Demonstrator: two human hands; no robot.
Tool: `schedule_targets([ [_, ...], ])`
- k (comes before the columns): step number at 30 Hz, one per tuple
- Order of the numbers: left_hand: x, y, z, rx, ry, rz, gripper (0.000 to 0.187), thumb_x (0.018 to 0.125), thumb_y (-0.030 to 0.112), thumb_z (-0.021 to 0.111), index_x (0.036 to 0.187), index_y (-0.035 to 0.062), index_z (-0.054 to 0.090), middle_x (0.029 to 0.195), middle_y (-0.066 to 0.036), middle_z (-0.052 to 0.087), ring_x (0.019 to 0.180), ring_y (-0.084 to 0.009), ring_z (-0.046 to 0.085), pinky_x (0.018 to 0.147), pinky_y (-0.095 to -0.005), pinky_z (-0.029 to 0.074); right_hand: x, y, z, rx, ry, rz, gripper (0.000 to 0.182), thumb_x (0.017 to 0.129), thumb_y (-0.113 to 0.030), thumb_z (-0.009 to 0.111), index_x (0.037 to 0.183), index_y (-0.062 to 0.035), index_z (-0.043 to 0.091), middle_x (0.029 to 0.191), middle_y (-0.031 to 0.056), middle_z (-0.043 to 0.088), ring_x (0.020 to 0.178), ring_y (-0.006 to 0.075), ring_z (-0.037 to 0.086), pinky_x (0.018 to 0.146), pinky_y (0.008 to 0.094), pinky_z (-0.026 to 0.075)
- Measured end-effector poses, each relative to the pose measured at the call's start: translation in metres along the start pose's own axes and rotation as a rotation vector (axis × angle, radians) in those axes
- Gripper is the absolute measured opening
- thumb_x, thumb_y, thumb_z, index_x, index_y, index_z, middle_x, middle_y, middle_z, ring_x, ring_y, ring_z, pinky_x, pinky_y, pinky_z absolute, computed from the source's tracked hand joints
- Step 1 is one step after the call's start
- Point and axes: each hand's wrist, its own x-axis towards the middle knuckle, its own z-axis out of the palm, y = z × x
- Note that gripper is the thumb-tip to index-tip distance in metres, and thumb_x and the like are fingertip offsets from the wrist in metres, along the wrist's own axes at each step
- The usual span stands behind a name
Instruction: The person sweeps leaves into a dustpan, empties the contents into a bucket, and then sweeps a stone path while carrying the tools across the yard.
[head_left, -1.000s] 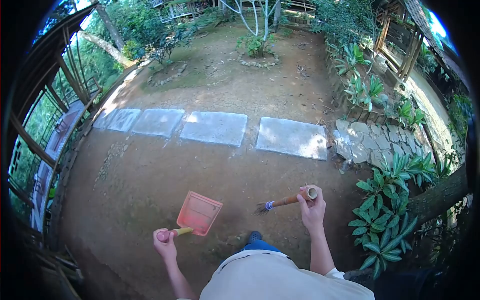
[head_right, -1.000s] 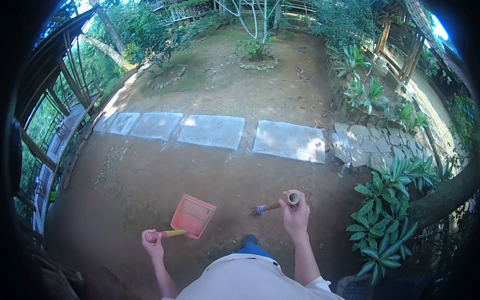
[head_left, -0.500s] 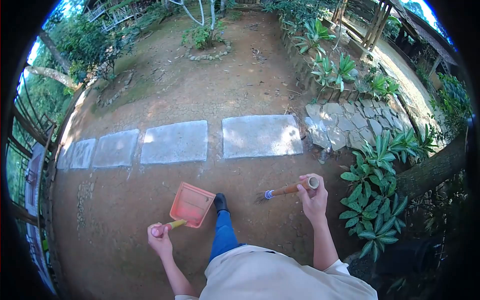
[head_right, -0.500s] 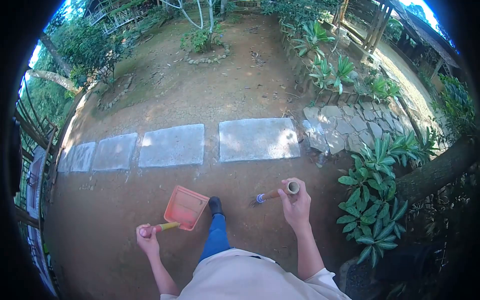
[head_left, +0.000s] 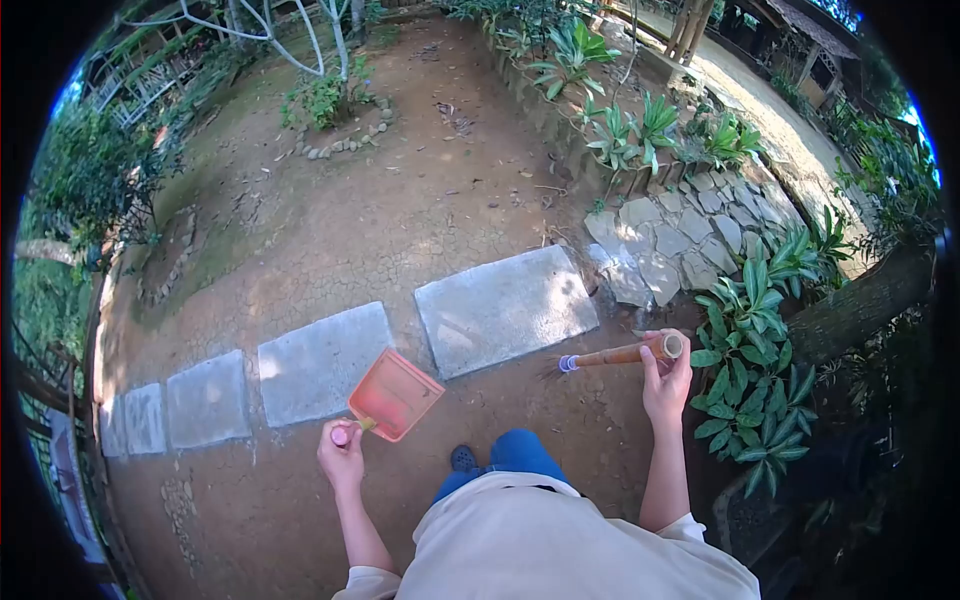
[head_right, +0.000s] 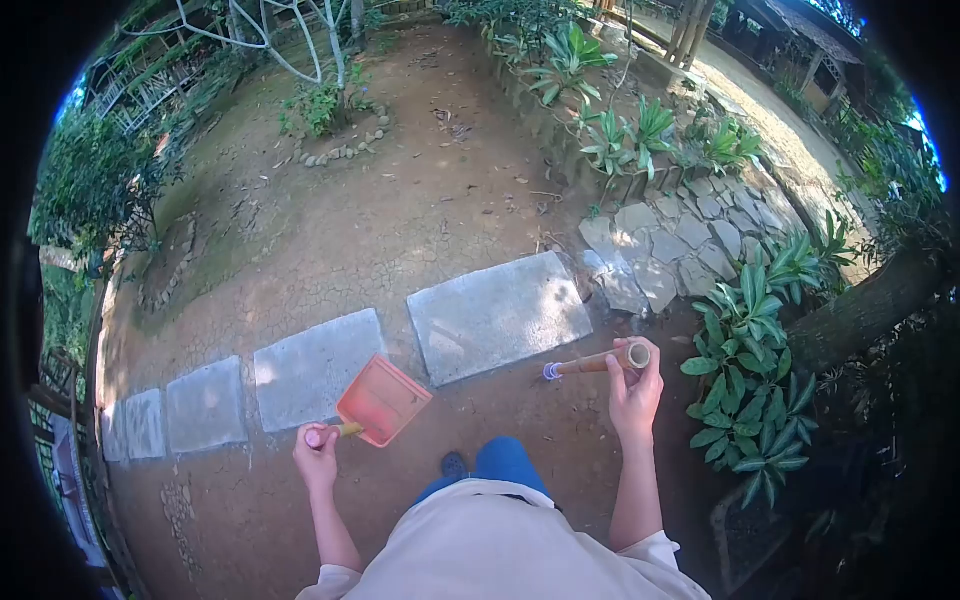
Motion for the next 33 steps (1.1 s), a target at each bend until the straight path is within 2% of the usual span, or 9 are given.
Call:
schedule_targets([
  [4,0.087,-0.004,0.053,-0.023,-0.069,0.033,0.025,0.080,-0.010,0.073,0.097,0.0021,0.059,0.095,-0.010,0.068,0.090,-0.0186,0.066,0.084,-0.0315,0.052,0.046,0.018,0.040,-0.032,0.088,-0.003,0.029,0.096,-0.002,0.064,0.121,-0.0040,0.050,0.113,0.0076,0.065,0.102,0.0128,0.063,0.084,0.0253,0.053],
  [10,0.209,0.006,0.157,-0.075,-0.209,0.095,0.025,0.080,-0.010,0.073,0.097,0.0031,0.060,0.098,-0.011,0.070,0.098,-0.0197,0.067,0.088,-0.0323,0.052,0.127,0.073,0.090,-0.074,0.196,0.084,0.029,0.096,-0.002,0.065,0.121,-0.0030,0.051,0.114,0.0079,0.065,0.101,0.0117,0.063,0.084,0.0256,0.054],
  [13,0.273,0.016,0.217,-0.053,-0.294,0.138,0.025,0.080,-0.009,0.073,0.097,0.0036,0.060,0.099,-0.011,0.070,0.099,-0.0200,0.067,0.090,-0.0331,0.051,0.173,0.105,0.113,-0.085,0.251,0.191,0.031,0.093,-0.002,0.067,0.121,-0.0012,0.052,0.112,0.0115,0.065,0.102,0.0167,0.066,0.089,0.0317,0.055],
  [19,0.390,0.069,0.348,-0.095,-0.519,0.185,0.026,0.079,-0.008,0.075,0.095,0.0041,0.060,0.097,-0.010,0.069,0.098,-0.0202,0.067,0.090,-0.0330,0.051,0.266,0.130,0.137,-0.152,0.390,0.275,0.029,0.092,-0.003,0.068,0.117,-0.0017,0.055,0.111,0.0107,0.066,0.097,0.0174,0.067,0.088,0.0330,0.056],
  [24,0.441,0.112,0.444,-0.092,-0.720,0.196,0.026,0.078,-0.008,0.076,0.095,0.0044,0.060,0.097,-0.009,0.070,0.098,-0.0200,0.068,0.089,-0.0331,0.052,0.302,0.134,0.138,-0.301,0.491,0.334,0.028,0.087,-0.003,0.073,0.110,-0.0021,0.056,0.102,0.0114,0.068,0.092,0.0246,0.068,0.083,0.0350,0.052],
  [33,0.484,0.157,0.610,-0.137,-1.017,0.359,0.026,0.078,-0.008,0.076,0.095,0.0046,0.061,0.094,-0.009,0.072,0.096,-0.0186,0.070,0.086,-0.0328,0.053,0.328,0.165,0.159,-0.436,0.719,0.441,0.029,0.084,-0.002,0.076,0.107,-0.0028,0.059,0.105,0.0121,0.070,0.098,0.0262,0.069,0.086,0.0361,0.053],
])
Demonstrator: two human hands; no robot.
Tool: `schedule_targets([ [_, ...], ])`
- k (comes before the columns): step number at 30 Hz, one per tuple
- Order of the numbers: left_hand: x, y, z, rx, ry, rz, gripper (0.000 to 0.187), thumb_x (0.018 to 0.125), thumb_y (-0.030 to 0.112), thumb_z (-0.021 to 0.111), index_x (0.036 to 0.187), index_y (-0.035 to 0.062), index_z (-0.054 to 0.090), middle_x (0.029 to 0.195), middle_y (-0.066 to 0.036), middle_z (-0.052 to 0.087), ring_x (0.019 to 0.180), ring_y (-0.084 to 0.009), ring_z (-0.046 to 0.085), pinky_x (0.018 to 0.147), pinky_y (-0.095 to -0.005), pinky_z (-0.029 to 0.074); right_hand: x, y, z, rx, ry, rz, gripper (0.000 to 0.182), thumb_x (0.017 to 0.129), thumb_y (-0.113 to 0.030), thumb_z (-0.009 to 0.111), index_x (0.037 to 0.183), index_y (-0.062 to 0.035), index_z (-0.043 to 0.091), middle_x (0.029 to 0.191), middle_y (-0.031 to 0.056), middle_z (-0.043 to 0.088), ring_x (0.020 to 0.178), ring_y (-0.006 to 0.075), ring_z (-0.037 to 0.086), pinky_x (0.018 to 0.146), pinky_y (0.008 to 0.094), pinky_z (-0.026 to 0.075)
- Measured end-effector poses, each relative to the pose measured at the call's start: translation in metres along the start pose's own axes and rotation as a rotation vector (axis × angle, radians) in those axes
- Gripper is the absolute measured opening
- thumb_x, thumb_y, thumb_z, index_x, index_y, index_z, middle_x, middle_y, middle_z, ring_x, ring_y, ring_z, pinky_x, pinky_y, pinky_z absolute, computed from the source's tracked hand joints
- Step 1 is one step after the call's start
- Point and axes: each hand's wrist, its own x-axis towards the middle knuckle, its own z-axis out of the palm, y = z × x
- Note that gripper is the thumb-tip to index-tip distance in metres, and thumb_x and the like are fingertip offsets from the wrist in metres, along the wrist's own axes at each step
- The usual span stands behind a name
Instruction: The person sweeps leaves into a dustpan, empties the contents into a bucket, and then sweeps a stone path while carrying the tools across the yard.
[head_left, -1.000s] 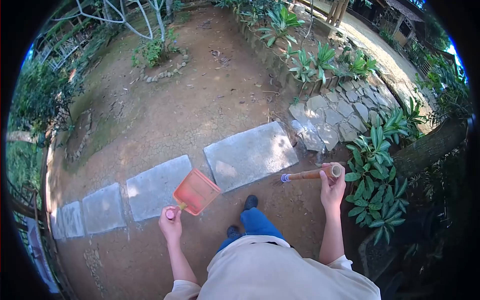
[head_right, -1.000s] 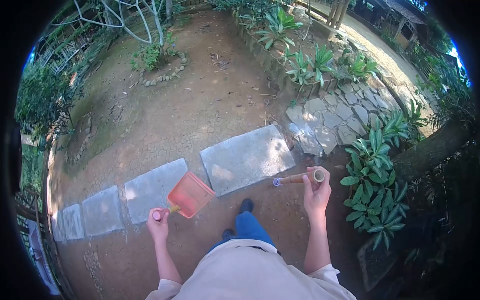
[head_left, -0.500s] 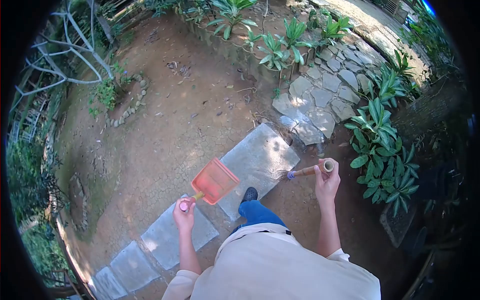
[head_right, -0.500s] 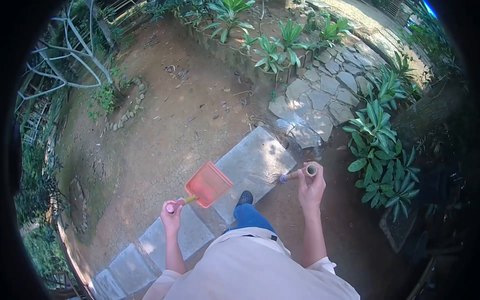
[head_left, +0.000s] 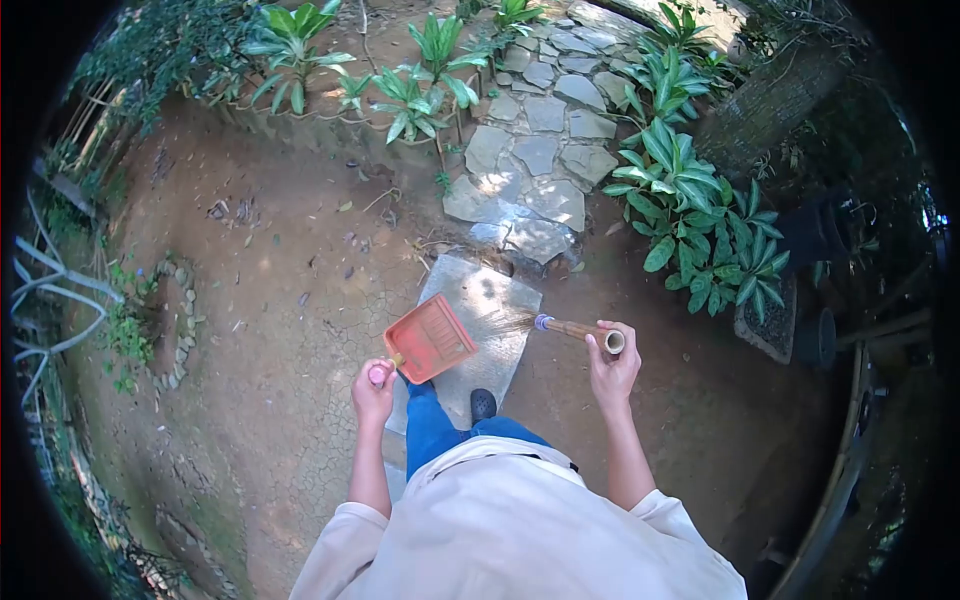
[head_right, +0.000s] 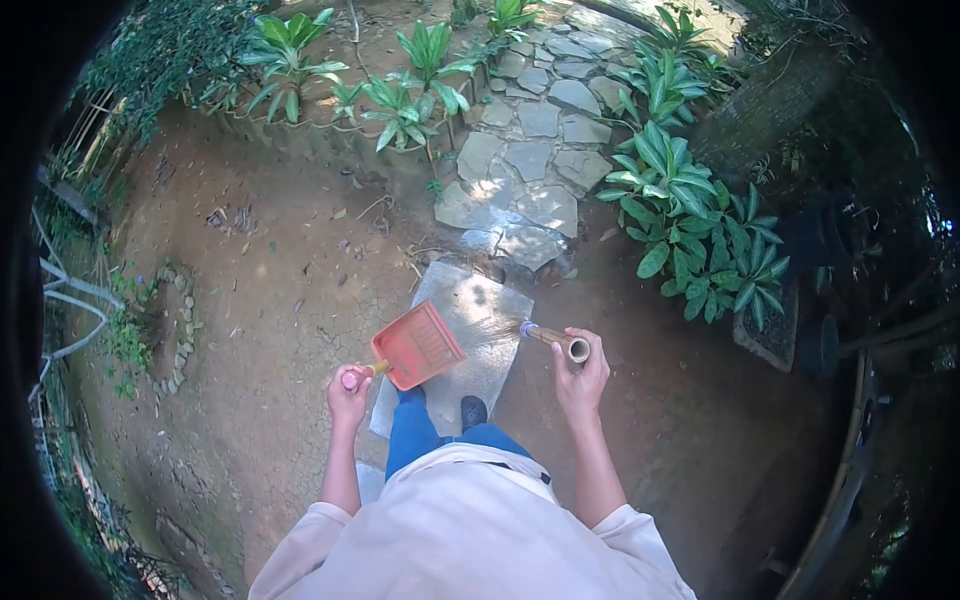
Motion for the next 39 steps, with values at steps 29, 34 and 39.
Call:
schedule_targets([
  [29,0.379,-0.164,0.010,0.111,-0.176,-0.095,0.025,0.080,-0.008,0.070,0.098,0.0069,0.060,0.098,-0.010,0.068,0.097,-0.0277,0.067,0.084,-0.0360,0.051,0.113,-0.076,0.315,-0.095,-0.056,0.010,0.023,0.077,0.003,0.077,0.095,-0.0030,0.066,0.097,0.0145,0.066,0.100,0.0297,0.069,0.088,0.0398,0.055],
  [34,0.385,-0.175,-0.005,0.139,-0.155,-0.106,0.026,0.079,-0.009,0.069,0.097,0.0067,0.060,0.097,-0.010,0.067,0.095,-0.0283,0.067,0.084,-0.0367,0.051,0.128,-0.117,0.307,-0.149,-0.007,0.014,0.022,0.076,0.005,0.077,0.093,-0.0026,0.066,0.094,0.0137,0.067,0.099,0.0290,0.070,0.089,0.0393,0.055],
  [39,0.385,-0.183,-0.012,0.147,-0.141,-0.111,0.026,0.079,-0.009,0.069,0.097,0.0068,0.060,0.097,-0.010,0.068,0.095,-0.0290,0.067,0.084,-0.0373,0.052,0.129,-0.118,0.309,-0.236,0.008,-0.003,0.024,0.075,0.004,0.079,0.093,-0.0034,0.066,0.095,0.0142,0.067,0.099,0.0298,0.070,0.086,0.0395,0.056],
])
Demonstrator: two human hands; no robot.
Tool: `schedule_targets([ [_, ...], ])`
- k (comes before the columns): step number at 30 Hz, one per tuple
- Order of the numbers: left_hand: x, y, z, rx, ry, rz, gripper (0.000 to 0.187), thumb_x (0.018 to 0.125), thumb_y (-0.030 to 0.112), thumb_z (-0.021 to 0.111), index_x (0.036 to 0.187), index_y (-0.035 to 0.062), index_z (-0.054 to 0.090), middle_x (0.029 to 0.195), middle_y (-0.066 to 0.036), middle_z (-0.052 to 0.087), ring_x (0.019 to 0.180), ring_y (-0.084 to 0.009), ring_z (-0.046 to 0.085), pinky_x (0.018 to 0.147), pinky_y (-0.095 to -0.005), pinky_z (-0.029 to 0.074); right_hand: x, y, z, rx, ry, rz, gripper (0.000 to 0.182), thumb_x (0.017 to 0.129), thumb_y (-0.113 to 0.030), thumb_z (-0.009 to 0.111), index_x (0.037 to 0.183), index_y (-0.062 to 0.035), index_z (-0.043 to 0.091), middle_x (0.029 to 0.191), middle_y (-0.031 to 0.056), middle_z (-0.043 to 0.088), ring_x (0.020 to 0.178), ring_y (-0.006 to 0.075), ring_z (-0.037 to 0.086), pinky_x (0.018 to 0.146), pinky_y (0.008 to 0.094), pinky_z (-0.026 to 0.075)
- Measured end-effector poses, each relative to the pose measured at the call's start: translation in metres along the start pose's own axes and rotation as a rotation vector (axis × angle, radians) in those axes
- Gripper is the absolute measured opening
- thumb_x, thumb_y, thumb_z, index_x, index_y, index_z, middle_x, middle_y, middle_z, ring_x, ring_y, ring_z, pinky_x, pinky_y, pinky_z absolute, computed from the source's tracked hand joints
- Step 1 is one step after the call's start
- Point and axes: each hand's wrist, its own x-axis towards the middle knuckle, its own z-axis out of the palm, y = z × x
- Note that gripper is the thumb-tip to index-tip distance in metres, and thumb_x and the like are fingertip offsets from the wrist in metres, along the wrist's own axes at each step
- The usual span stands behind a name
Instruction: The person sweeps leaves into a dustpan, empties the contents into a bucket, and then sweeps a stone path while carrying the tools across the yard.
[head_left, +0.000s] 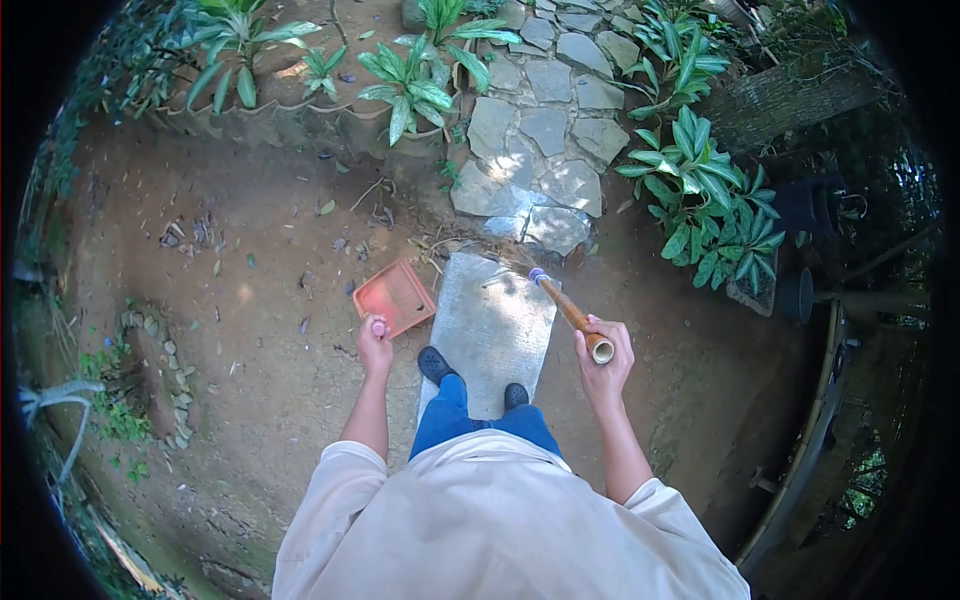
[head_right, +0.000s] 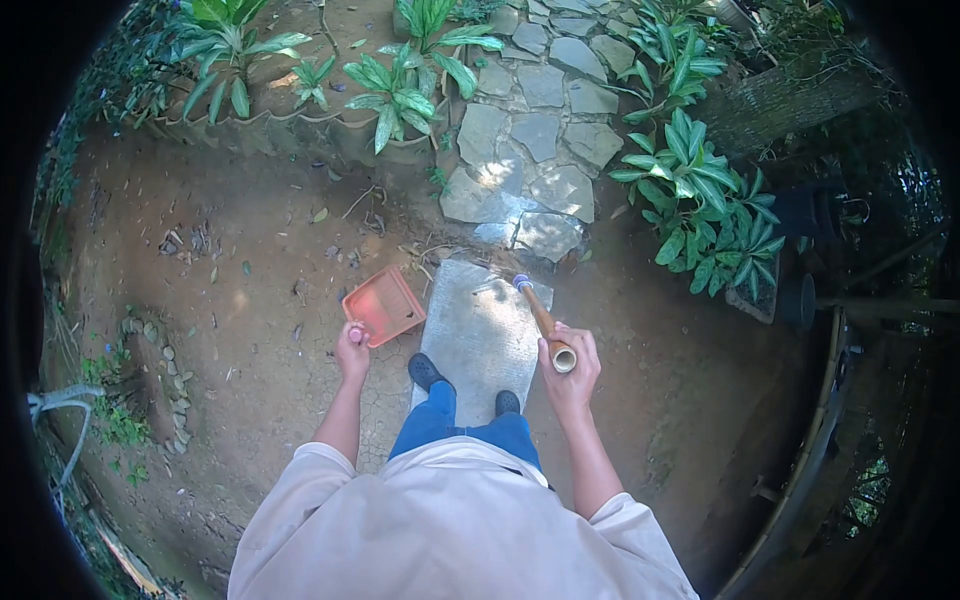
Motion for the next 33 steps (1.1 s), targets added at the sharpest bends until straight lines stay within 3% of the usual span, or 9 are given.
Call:
schedule_targets([
  [6,-0.001,-0.009,-0.005,0.018,0.023,-0.034,0.025,0.079,-0.006,0.071,0.098,0.0072,0.061,0.105,-0.011,0.071,0.101,-0.0309,0.068,0.085,-0.0383,0.052,-0.016,0.038,0.042,-0.053,-0.065,0.012,0.028,0.073,-0.003,0.082,0.094,-0.0045,0.064,0.100,0.0148,0.065,0.100,0.0336,0.067,0.083,0.0419,0.054],
  [9,-0.002,-0.031,-0.001,0.041,0.056,-0.043,0.027,0.079,-0.003,0.073,0.101,0.0083,0.062,0.109,-0.011,0.071,0.103,-0.0315,0.068,0.086,-0.0389,0.052,-0.012,0.033,0.052,-0.186,-0.263,0.192,0.028,0.075,-0.007,0.082,0.097,-0.0052,0.064,0.102,0.0152,0.066,0.098,0.0347,0.067,0.083,0.0413,0.054],
  [18,-0.015,-0.068,-0.001,0.054,0.072,-0.173,0.031,0.079,0.002,0.077,0.106,0.0105,0.065,0.103,-0.010,0.071,0.097,-0.0299,0.069,0.085,-0.0388,0.053,-0.009,0.024,0.071,-0.066,-0.247,0.089,0.013,0.076,-0.004,0.078,0.087,-0.0052,0.070,0.103,0.0145,0.071,0.097,0.0311,0.070,0.084,0.0394,0.055],
  [23,-0.012,-0.082,0.003,0.057,0.102,-0.218,0.030,0.081,0.005,0.076,0.107,0.0111,0.065,0.099,-0.011,0.071,0.095,-0.0293,0.069,0.083,-0.0397,0.052,-0.014,0.015,0.091,-0.014,-0.340,0.037,0.014,0.076,-0.002,0.078,0.087,-0.0055,0.070,0.103,0.0134,0.072,0.100,0.0298,0.070,0.087,0.0385,0.055],
  [33,-0.030,-0.097,-0.009,-0.034,0.162,-0.247,0.029,0.086,0.010,0.074,0.112,0.0099,0.061,0.100,-0.015,0.069,0.095,-0.0309,0.068,0.084,-0.0393,0.052,-0.005,-0.017,0.044,0.069,-0.318,0.041,0.015,0.075,0.002,0.077,0.087,-0.0048,0.070,0.104,0.0114,0.073,0.102,0.0274,0.071,0.089,0.0379,0.055],
])
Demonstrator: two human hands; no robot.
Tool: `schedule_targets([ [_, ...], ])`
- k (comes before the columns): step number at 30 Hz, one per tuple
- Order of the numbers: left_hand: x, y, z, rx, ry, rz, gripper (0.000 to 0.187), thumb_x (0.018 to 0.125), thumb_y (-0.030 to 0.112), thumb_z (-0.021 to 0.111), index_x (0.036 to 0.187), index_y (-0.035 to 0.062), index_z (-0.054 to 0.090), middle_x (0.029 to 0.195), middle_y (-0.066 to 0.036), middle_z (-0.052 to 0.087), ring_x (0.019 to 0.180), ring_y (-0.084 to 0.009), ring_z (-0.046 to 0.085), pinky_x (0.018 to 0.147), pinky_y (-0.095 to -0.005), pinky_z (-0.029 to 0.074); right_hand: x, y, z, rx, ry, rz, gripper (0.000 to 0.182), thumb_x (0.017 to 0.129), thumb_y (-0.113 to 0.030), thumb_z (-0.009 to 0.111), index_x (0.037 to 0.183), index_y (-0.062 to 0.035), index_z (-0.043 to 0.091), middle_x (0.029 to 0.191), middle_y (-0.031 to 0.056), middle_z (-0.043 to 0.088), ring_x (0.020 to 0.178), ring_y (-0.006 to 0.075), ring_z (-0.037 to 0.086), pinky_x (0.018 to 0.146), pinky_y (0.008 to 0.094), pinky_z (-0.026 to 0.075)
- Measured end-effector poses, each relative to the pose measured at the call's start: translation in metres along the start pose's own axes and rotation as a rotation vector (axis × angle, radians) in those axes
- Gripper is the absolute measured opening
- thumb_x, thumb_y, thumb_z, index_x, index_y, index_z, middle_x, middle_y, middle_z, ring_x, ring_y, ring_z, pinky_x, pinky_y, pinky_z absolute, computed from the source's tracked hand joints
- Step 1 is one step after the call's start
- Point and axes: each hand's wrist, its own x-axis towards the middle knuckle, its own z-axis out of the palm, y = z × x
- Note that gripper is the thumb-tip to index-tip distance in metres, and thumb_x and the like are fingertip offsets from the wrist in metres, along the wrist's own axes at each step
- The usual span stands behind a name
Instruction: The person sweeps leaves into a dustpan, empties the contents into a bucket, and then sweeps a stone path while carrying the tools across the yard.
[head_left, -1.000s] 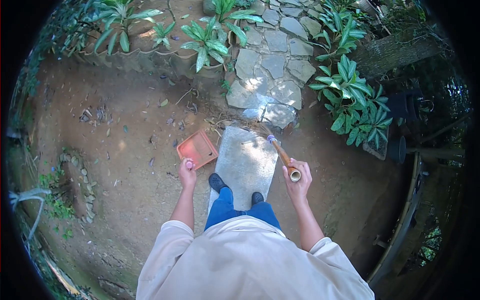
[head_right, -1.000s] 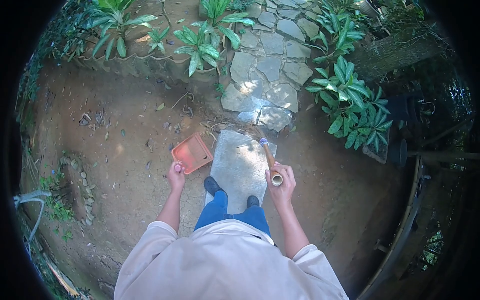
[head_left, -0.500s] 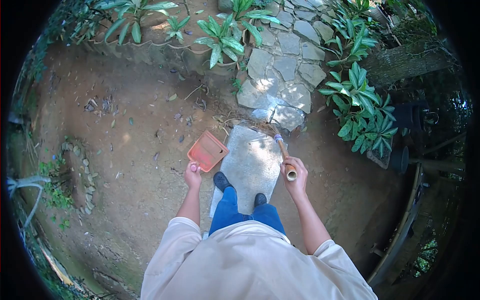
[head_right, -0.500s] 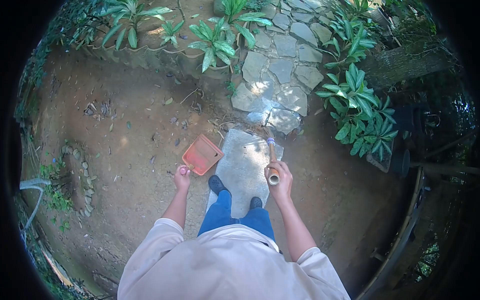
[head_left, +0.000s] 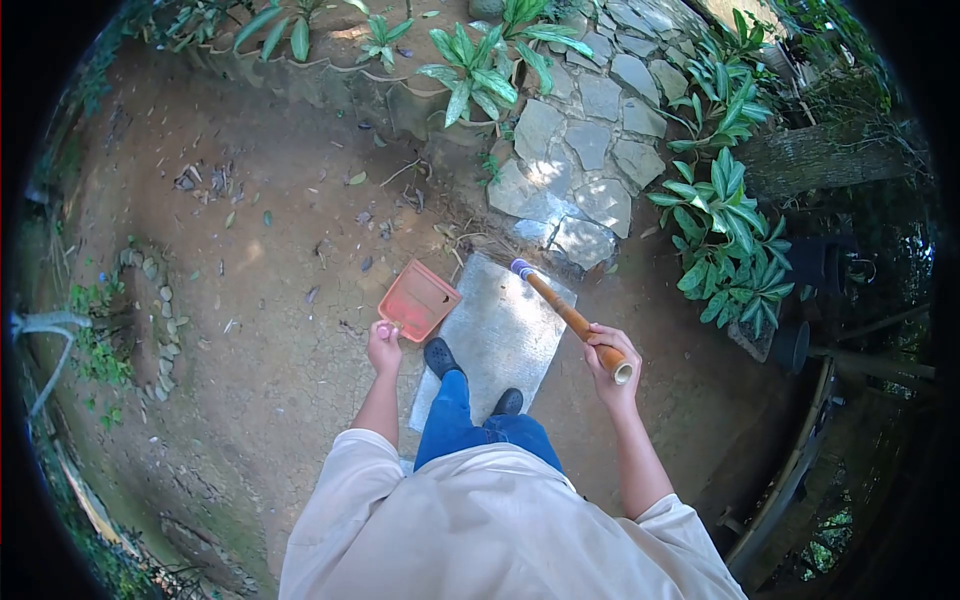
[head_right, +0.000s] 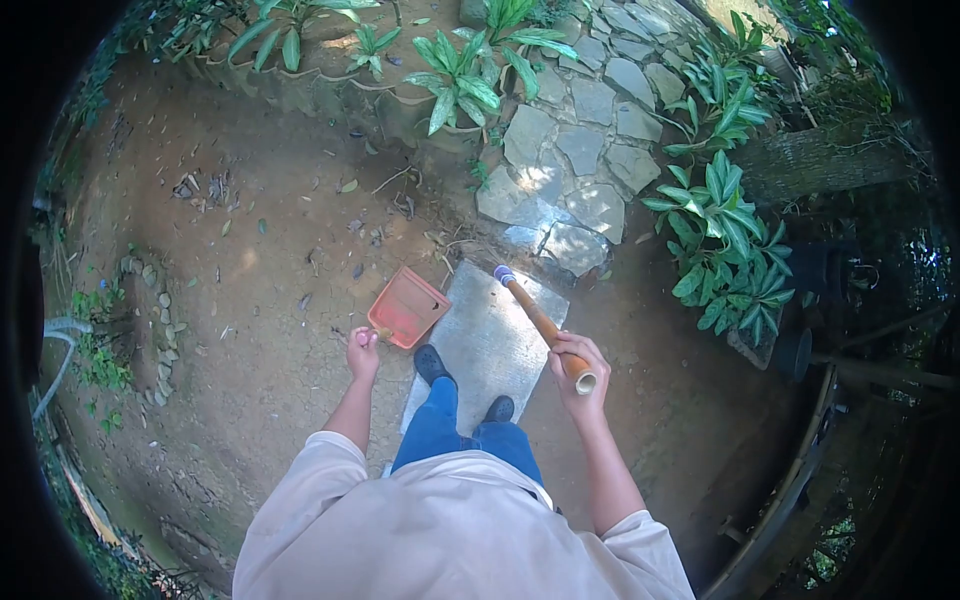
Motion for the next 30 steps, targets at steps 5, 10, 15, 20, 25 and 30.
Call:
schedule_targets([
  [5,-0.008,0.003,-0.011,-0.014,0.048,-0.031,0.028,0.086,0.009,0.074,0.112,0.0098,0.061,0.100,-0.014,0.069,0.095,-0.0302,0.068,0.084,-0.0394,0.052,-0.001,-0.007,0.014,-0.065,-0.044,-0.086,0.016,0.075,0.001,0.078,0.087,-0.0058,0.069,0.104,0.0124,0.073,0.104,0.0302,0.070,0.088,0.0384,0.056],
  [10,-0.004,-0.004,-0.017,0.016,0.071,-0.042,0.029,0.086,0.009,0.074,0.111,0.0098,0.061,0.101,-0.014,0.069,0.095,-0.0305,0.068,0.084,-0.0393,0.052,-0.009,-0.003,0.064,-0.066,-0.157,-0.175,0.014,0.076,-0.001,0.077,0.086,-0.0092,0.071,0.108,0.0110,0.071,0.106,0.0315,0.070,0.093,0.0405,0.057],
  [15,0.001,-0.018,-0.015,0.007,0.067,-0.055,0.029,0.084,0.008,0.075,0.111,0.0102,0.063,0.101,-0.014,0.069,0.095,-0.0315,0.068,0.083,-0.0394,0.052,-0.003,-0.015,0.080,0.047,-0.220,-0.200,0.017,0.074,0.002,0.078,0.086,-0.0073,0.071,0.106,0.0106,0.072,0.104,0.0301,0.071,0.093,0.0381,0.057],
  [20,0.004,-0.022,-0.016,0.031,0.084,-0.078,0.030,0.084,0.008,0.074,0.112,0.0111,0.064,0.101,-0.014,0.070,0.095,-0.0319,0.068,0.084,-0.0403,0.052,0.002,-0.039,0.066,0.087,-0.259,-0.138,0.017,0.074,0.004,0.078,0.087,-0.0049,0.070,0.104,0.0116,0.073,0.103,0.0279,0.071,0.089,0.0370,0.057],
  [25,0.003,-0.035,-0.015,0.038,0.095,-0.062,0.033,0.085,0.009,0.074,0.116,0.0127,0.065,0.105,-0.014,0.071,0.099,-0.0328,0.068,0.085,-0.0412,0.052,0.005,-0.055,0.066,0.045,-0.246,-0.211,0.018,0.075,0.004,0.078,0.088,-0.0055,0.070,0.106,0.0110,0.072,0.103,0.0306,0.071,0.094,0.0394,0.058],
  [30,-0.004,-0.042,-0.013,0.052,0.066,-0.092,0.036,0.085,0.011,0.075,0.119,0.0132,0.064,0.108,-0.015,0.071,0.103,-0.0336,0.068,0.086,-0.0419,0.053,0.014,-0.018,0.098,-0.018,-0.319,-0.336,0.019,0.074,0.002,0.079,0.089,-0.0069,0.070,0.108,0.0107,0.071,0.104,0.0325,0.071,0.095,0.0412,0.057],
])
